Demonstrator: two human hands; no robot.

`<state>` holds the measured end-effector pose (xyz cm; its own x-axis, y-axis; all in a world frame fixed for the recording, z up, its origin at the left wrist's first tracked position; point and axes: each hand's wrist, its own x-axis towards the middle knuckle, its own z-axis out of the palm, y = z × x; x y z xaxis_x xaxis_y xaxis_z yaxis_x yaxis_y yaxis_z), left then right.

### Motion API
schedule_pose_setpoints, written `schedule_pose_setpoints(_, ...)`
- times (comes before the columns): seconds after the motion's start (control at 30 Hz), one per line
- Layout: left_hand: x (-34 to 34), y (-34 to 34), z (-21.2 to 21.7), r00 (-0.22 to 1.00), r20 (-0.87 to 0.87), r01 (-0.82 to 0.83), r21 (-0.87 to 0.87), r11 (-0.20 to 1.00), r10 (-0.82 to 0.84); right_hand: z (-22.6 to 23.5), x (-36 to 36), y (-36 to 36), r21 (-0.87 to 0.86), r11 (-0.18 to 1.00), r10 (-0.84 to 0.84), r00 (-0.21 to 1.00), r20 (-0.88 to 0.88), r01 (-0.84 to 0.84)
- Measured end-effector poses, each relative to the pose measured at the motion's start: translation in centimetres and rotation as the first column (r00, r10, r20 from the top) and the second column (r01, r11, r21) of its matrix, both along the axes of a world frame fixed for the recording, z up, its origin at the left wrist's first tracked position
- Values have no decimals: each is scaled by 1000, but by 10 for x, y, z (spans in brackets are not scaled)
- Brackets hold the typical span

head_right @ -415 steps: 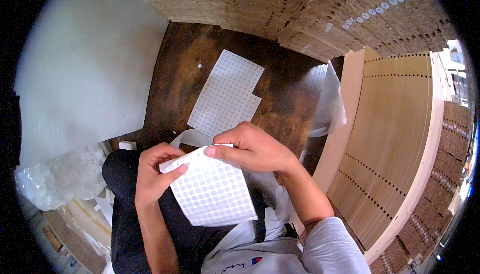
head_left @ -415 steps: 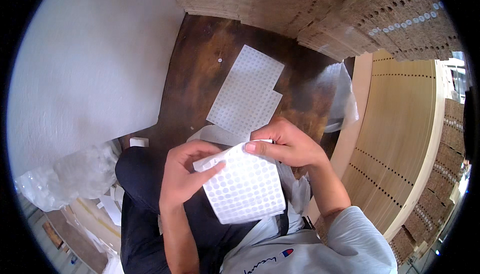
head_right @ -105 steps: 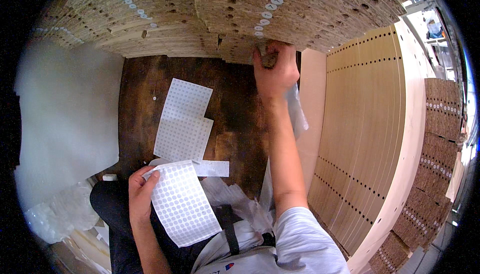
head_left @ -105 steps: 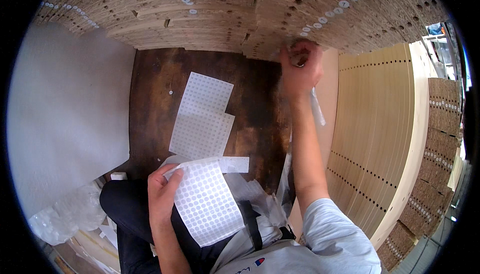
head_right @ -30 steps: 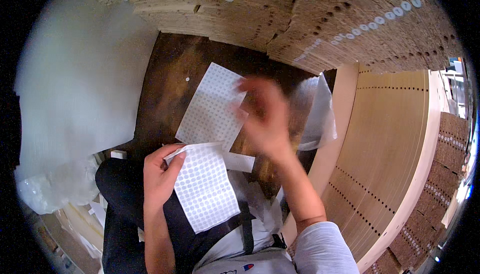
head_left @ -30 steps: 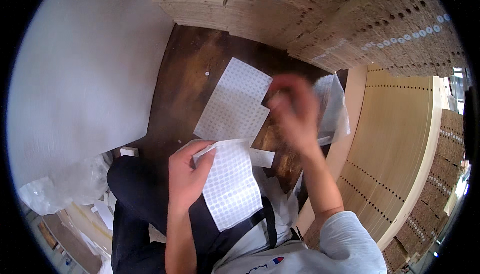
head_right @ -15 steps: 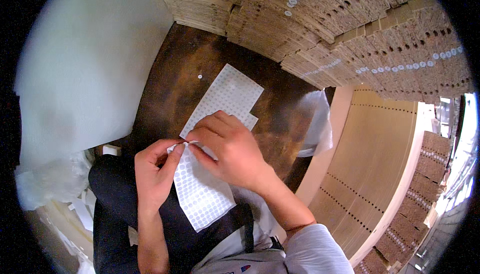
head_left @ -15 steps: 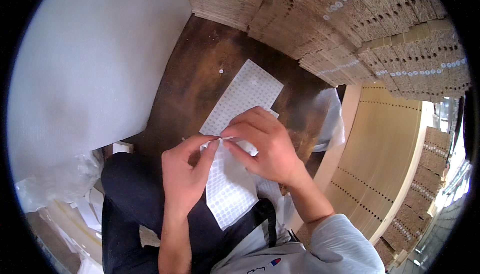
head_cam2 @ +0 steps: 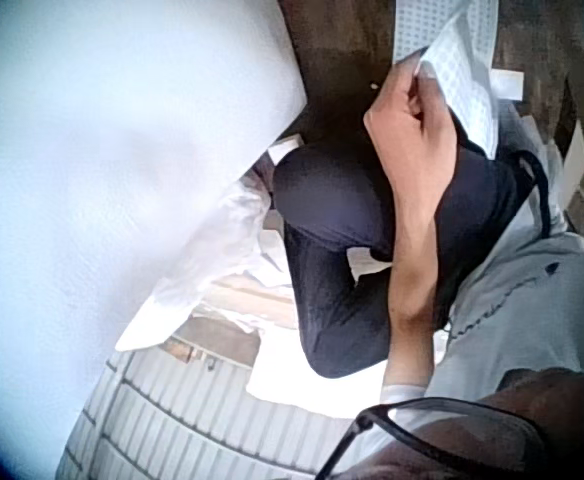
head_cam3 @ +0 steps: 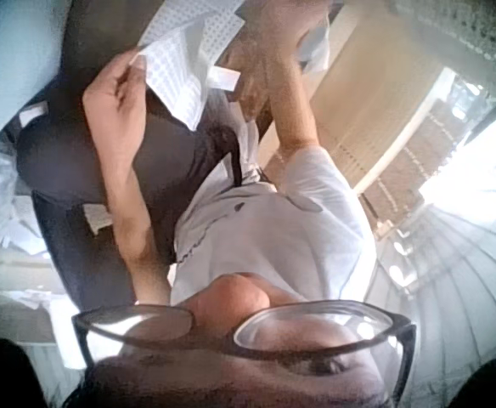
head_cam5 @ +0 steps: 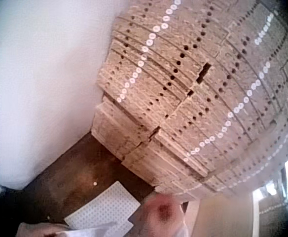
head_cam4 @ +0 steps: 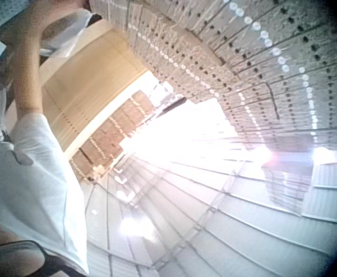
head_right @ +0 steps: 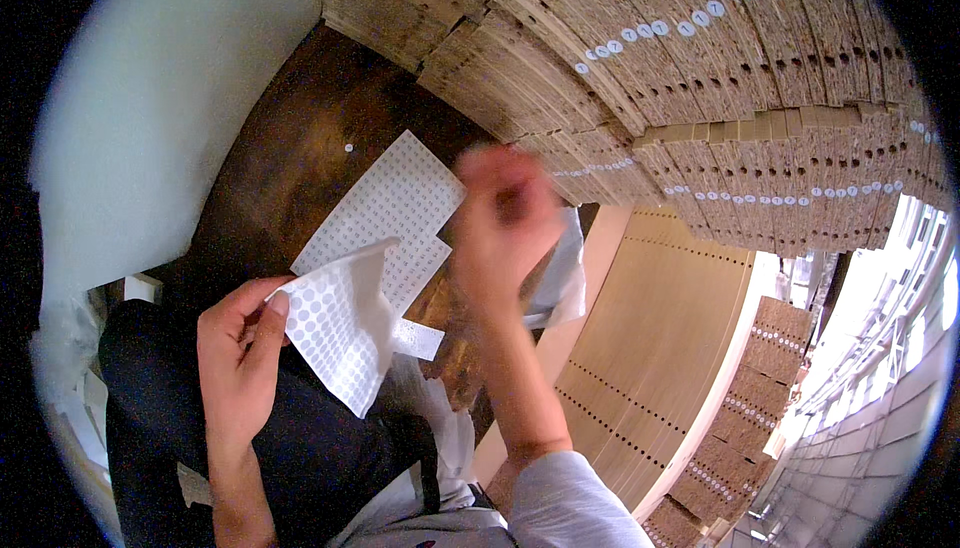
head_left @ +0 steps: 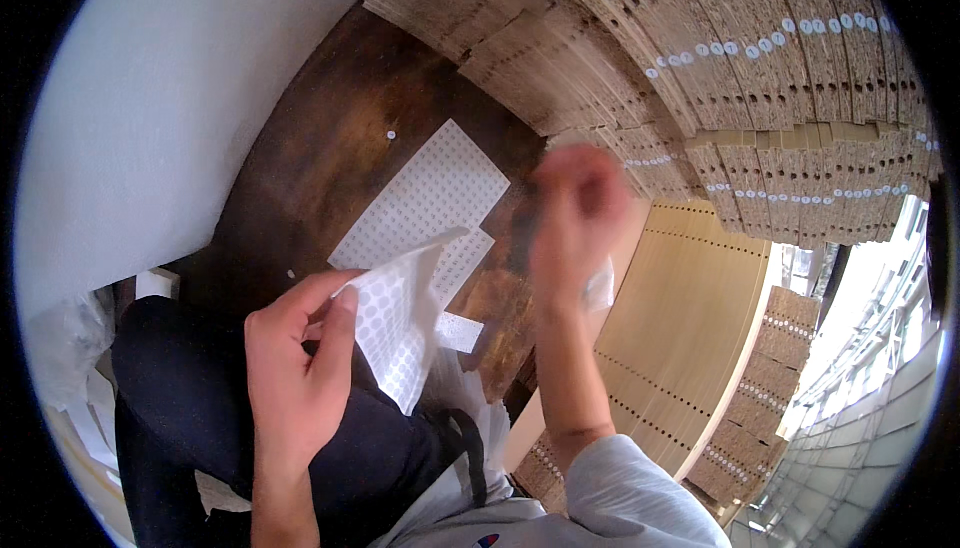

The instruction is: The person applies white circular labels to a vertical stack of wooden boards. The person peels labels one by one from a sheet and presses them onto the ends of the boards.

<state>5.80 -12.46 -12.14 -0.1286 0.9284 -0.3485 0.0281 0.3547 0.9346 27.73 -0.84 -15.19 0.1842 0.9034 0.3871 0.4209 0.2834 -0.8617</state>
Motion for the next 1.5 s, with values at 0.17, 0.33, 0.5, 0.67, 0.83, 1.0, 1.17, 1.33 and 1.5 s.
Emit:
schedule_pose_setpoints(0.17,-2,1,6,981,-36,187,-54,981,-189,0,22,87,139,927,-294,906,-303,347)
schedule_pose_setpoints(0.33,-4,3,5,971,-80,219,-64,974,-224,-3,8,104,172,917,-264,871,-415,360)
schedule_pose_setpoints(0.5,-2,0,-3,970,-118,213,-29,977,-215,0,4,119,266,845,-331,843,-424,465)
schedule_pose_setpoints(0.67,-2,-4,-9,966,-125,227,-5,974,-226,-1,16,117,169,827,-450,812,-372,536)
schedule_pose_setpoints(0.83,-4,-4,-8,959,-142,244,-32,969,-246,-3,30,116,95,873,-368,772,-518,479)
schedule_pose_setpoints(1.0,-2,-7,-2,998,1,64,43,997,-64,2,26,113,62,906,-308,753,-581,418)
schedule_pose_setpoints(1.17,-20,-9,2,670,658,-298,-185,936,343,5,22,92,-16,967,-222,811,-541,254)
schedule_pose_setpoints(1.33,-66,-15,-29,-134,975,-284,131,950,-175,7,-11,-23,-374,841,163,843,-513,-390)
schedule_pose_setpoints(1.5,-35,19,-30,-332,883,-378,199,904,-333,22,-27,-98,-390,502,304,579,-757,-772)
